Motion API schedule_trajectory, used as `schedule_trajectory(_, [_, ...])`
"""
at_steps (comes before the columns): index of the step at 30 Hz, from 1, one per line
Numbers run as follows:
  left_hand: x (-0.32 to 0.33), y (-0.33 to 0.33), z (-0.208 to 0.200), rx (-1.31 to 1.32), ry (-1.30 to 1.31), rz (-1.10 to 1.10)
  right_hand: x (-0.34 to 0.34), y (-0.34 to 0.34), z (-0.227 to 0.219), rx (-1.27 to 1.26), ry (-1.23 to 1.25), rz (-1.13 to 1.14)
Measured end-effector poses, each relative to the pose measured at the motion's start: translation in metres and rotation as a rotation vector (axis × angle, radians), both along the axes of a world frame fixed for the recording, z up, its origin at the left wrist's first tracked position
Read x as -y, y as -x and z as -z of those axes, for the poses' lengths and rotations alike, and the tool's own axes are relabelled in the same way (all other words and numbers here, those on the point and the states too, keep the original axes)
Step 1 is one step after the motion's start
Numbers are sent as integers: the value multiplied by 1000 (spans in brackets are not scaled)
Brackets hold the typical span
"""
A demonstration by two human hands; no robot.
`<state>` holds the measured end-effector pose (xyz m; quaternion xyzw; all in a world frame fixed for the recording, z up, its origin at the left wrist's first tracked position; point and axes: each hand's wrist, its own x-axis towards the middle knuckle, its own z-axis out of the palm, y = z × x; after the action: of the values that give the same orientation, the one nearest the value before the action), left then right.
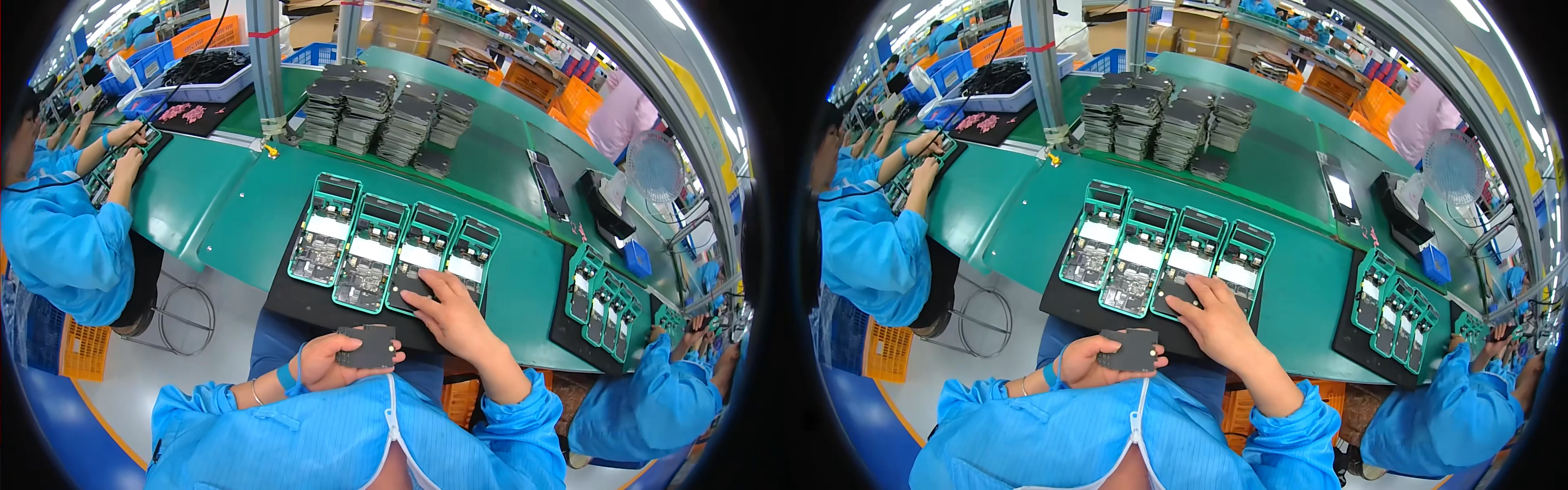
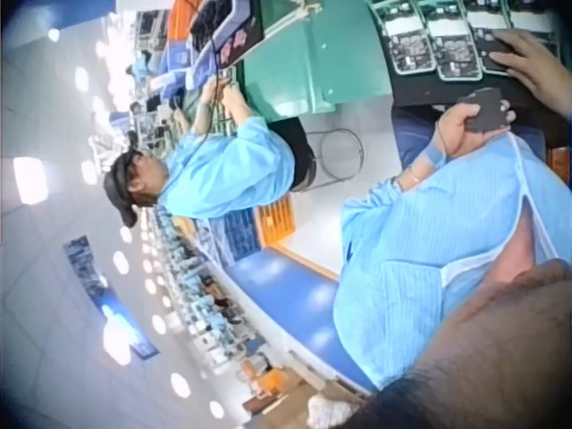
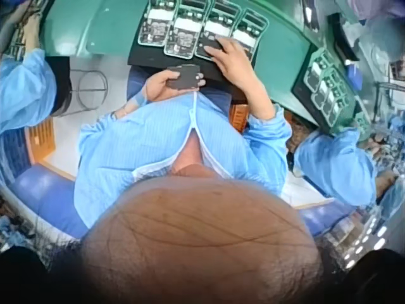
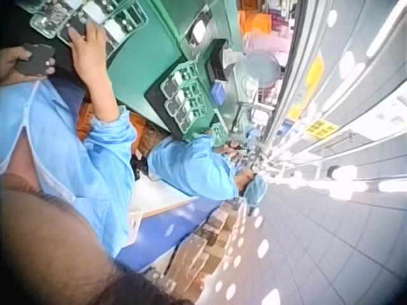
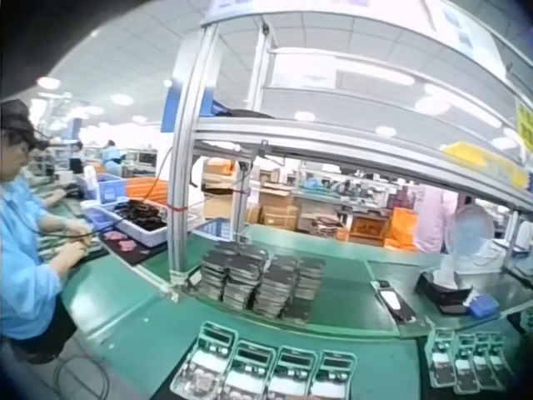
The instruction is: Assembling components onto circuit boards on an electronics production line.
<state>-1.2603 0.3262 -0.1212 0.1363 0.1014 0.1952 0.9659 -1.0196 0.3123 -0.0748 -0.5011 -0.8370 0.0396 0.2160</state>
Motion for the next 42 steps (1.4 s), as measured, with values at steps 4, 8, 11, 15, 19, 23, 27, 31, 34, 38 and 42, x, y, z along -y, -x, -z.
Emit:
schedule_trajectory(4, [1, 6, 4, 27, 3, -17, 3, 3, -5, 67, 16, 19])
schedule_trajectory(8, [1, 7, -1, -5, 68, -67, 12, 17, 3, 188, -83, 139])
schedule_trajectory(11, [1, 9, 4, -5, 30, -80, 19, 28, 6, 186, -98, 119])
schedule_trajectory(15, [4, 14, 10, -68, 20, -125, 30, 40, -9, -207, 33, -173])
schedule_trajectory(19, [4, 18, 13, -67, -64, -88, 32, 53, -3, -178, 107, -232])
schedule_trajectory(23, [4, 18, 12, 1, 37, -180, 23, 53, -10, -163, 70, -191])
schedule_trajectory(27, [7, 27, 9, 21, 6, -179, 0, 56, -5, -66, -102, 19])
schedule_trajectory(31, [9, 37, 6, 68, 105, -134, -18, 60, 9, -52, -89, 20])
schedule_trajectory(34, [10, 44, 8, 67, 106, -154, -23, 62, 15, -27, -83, -9])
schedule_trajectory(38, [11, 49, 10, 76, 66, -178, -19, 66, 7, 109, -64, 18])
schedule_trajectory(42, [11, 51, 12, 70, 39, -197, -4, 79, 12, 250, -128, 141])
